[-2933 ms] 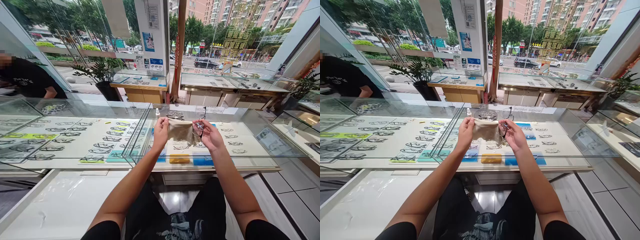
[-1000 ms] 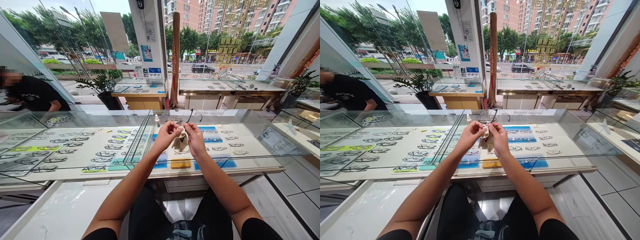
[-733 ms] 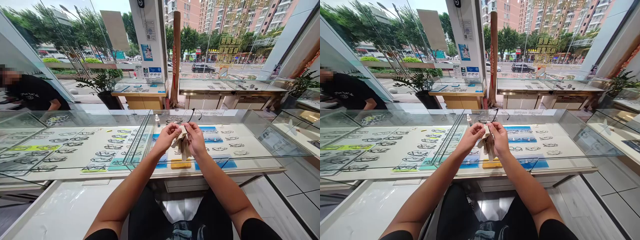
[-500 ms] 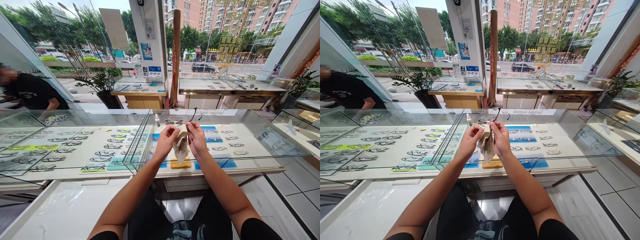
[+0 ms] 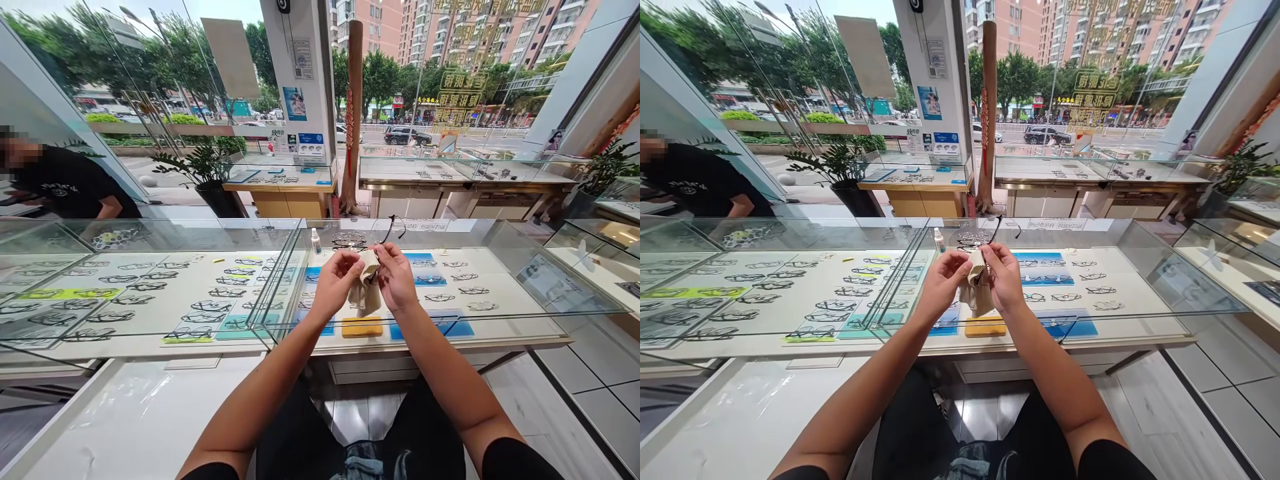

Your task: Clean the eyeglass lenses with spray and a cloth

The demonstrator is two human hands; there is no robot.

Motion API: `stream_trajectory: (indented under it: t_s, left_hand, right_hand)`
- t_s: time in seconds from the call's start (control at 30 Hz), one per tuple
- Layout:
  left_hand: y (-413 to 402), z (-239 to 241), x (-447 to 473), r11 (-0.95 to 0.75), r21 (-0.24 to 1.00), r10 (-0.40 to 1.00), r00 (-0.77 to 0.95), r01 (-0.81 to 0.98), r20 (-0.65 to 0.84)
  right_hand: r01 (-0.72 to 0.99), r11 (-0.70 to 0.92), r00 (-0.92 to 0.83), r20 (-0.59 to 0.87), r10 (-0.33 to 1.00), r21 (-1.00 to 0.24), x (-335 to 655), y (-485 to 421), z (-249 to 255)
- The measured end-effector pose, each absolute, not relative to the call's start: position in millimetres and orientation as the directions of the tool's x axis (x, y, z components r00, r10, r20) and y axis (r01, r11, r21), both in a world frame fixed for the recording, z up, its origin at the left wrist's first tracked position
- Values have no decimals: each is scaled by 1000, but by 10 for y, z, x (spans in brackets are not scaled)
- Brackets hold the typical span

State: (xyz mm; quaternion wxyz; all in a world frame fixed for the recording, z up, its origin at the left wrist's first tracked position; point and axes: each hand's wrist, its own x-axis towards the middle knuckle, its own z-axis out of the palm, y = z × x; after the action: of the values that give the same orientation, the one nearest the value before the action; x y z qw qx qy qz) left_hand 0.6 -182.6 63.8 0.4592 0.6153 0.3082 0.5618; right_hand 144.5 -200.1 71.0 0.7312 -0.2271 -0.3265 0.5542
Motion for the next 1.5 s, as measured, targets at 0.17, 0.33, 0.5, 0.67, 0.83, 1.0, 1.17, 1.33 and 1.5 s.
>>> stream_trajectory:
  t_s: [0.17,0.33,0.5,0.67,0.83,1.0,1.17,1.33,1.5]
  left_hand:
    - [-1908,572,11,-389,916,910,117,-93,398]
    - [-1944,563,28,-397,909,906,107,-126,410]
    - [-1924,655,20,-301,934,931,153,-192,332]
    - [-1884,726,14,-90,955,937,301,-282,177]
    - [-1843,711,-19,-77,971,907,389,-227,163]
    - [-1812,706,-62,-36,982,881,458,-185,118]
    - [-1728,696,-64,24,987,834,548,-160,69]
    - [-1514,711,-1,91,959,788,609,-268,95]
    - [-1245,730,43,111,963,789,611,-244,63]
  right_hand:
    - [-662,288,192,215,958,-692,1426,-2005,721]
    - [-665,284,181,220,959,-691,1447,-1993,713]
    - [-633,273,129,249,960,-725,1456,-2013,720]
    - [-626,259,71,277,958,-736,1417,-2049,734]
    - [-611,237,39,270,962,-756,1412,-2063,750]
    - [-620,232,37,268,963,-749,1431,-2023,723]
    - [-611,221,33,254,967,-760,1448,-1911,662]
    - [-618,230,40,263,964,-751,1495,-1678,664]
    - [-588,262,20,310,951,-766,1588,-1398,717]
